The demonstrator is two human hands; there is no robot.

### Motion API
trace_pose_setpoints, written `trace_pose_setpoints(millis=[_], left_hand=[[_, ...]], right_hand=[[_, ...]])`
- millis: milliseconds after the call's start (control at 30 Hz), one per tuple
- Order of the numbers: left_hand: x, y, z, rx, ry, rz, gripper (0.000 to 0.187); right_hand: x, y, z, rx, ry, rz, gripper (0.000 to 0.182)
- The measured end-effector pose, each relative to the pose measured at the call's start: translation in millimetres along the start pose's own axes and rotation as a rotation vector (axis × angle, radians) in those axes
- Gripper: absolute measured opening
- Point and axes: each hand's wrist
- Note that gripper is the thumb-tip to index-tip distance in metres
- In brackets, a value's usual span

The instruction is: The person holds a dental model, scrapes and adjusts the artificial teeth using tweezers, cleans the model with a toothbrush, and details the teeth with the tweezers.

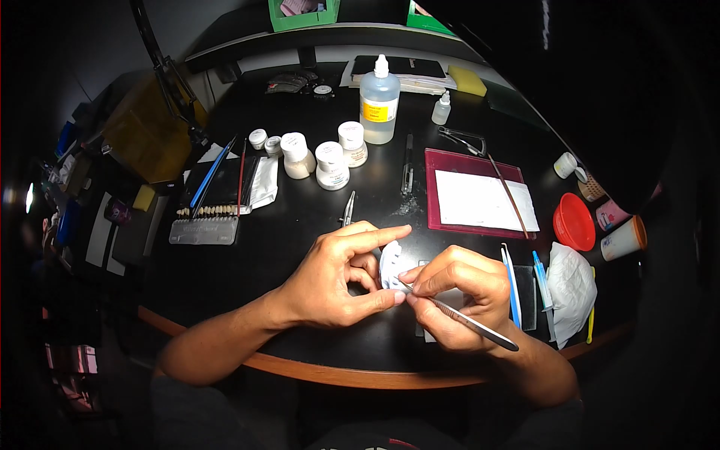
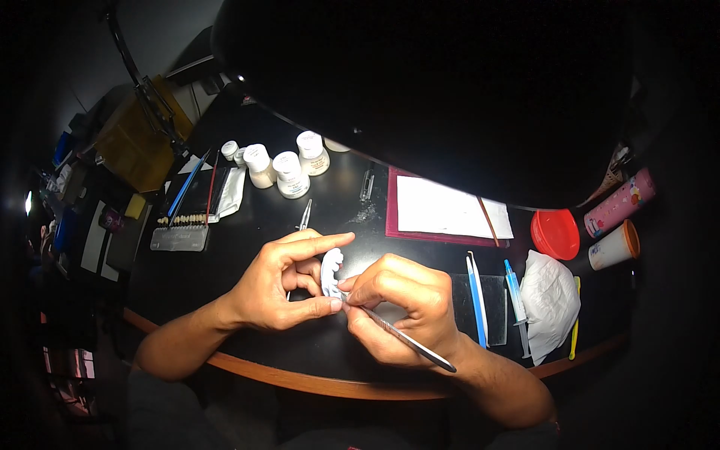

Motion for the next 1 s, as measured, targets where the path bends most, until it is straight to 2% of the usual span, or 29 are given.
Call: trace_pose_setpoints(millis=[67,167,300,500,767,1000], left_hand=[[-2.4,-0.4,3.7,-0.03,0.106,0.043,0.073],[-1.3,-1.6,-1.5,-0.161,0.252,0.011,0.07],[-0.2,-2.9,-5.5,-0.241,0.356,-0.005,0.063],[-3.9,-4.9,-6.2,-0.21,0.37,0.005,0.048],[-4.1,-3.4,-6.0,-0.24,0.41,0.01,0.043],[-3.3,-3.6,-6.2,-0.23,0.434,0.006,0.043]], right_hand=[[-0.3,-0.9,0.2,-0.002,0.006,-0.008,0.014],[-1.3,-4.6,3.3,-0.028,0.013,-0.025,0.014],[-3.3,-5.5,2.2,-0.044,0.024,-0.055,0.015],[-4.5,-7.4,5.5,-0.06,-0.014,-0.07,0.016],[-4.7,-5.4,2.2,-0.107,-0.039,-0.048,0.017],[-2.2,-4.4,4.1,-0.056,-0.083,-0.097,0.014]])
Point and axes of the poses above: each hand's wrist, its own y-axis away from the middle knuckle, its own x-axis out of the palm, z = x × y, and after that the axes turned 12 degrees about -z, right-handed
